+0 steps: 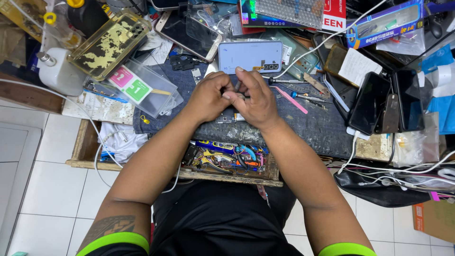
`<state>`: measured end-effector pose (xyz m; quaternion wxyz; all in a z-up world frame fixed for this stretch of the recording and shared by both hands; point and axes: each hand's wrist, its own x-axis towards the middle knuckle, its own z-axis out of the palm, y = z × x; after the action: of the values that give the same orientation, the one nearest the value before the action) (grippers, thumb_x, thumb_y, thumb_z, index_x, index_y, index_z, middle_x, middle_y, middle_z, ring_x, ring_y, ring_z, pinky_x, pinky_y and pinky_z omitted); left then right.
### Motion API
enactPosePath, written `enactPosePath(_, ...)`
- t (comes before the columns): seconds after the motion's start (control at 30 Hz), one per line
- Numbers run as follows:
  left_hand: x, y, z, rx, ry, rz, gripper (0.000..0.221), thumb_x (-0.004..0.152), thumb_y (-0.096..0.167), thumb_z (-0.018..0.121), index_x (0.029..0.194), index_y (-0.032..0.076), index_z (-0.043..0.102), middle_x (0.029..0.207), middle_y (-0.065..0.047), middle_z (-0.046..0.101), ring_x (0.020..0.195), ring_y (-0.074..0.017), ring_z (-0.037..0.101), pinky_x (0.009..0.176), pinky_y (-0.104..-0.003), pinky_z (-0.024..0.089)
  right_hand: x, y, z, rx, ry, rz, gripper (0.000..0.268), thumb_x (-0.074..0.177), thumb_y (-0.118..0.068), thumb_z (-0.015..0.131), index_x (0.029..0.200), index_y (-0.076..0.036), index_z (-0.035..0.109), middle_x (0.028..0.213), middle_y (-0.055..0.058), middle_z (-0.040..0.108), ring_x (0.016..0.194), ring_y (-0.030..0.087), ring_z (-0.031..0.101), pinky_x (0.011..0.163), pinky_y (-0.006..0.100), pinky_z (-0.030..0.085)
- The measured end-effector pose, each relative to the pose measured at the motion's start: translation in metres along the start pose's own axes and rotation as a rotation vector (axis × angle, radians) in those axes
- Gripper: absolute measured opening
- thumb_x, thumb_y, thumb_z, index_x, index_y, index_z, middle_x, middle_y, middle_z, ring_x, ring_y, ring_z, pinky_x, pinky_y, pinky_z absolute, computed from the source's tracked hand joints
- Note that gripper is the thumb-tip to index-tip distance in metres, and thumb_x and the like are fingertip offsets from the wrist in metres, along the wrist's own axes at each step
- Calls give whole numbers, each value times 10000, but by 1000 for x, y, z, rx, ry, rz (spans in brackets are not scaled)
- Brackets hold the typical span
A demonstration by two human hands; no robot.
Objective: The person removes the back cover of a mobile phone and uses a screwdriver to remove screws from the internal chassis.
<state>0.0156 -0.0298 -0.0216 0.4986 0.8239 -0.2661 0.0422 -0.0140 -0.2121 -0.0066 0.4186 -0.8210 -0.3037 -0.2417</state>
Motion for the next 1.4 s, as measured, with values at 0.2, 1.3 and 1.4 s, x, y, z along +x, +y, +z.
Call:
enactPosePath(0.2, -2, 7, -12, -87, 7, 296, 220, 875, 105, 762, 1072, 30, 699, 1098, -134, 660, 1019, -317, 647, 871, -406, 517, -2, 0, -6, 105, -10, -114, 664, 1002, 93, 650, 1571, -132, 391, 1195, 108, 648, 966, 192, 678, 836, 303, 591)
enactPosePath(1.3, 4, 7, -14, 321, -168, 158, 94, 830, 114, 682, 888, 46, 712, 970, -166, 639, 941, -383, 655, 824, -470, 529, -22, 45, -1, 389, 129, 79, 820, 1024, 129, 671, 1656, -159, 235, 1198, 129, 599, 1058, 137, 627, 930, 273, 562)
enactPosePath(1.4, 13, 11, -10, 455, -248, 147, 133, 861, 154, 639, 918, 61, 715, 1003, -164, 646, 939, -390, 660, 806, -492, 533, -24, 51, -4, 455, 207, 123, 756, 1063, 126, 656, 1626, -133, 221, 1230, 138, 606, 1086, 152, 641, 949, 295, 598)
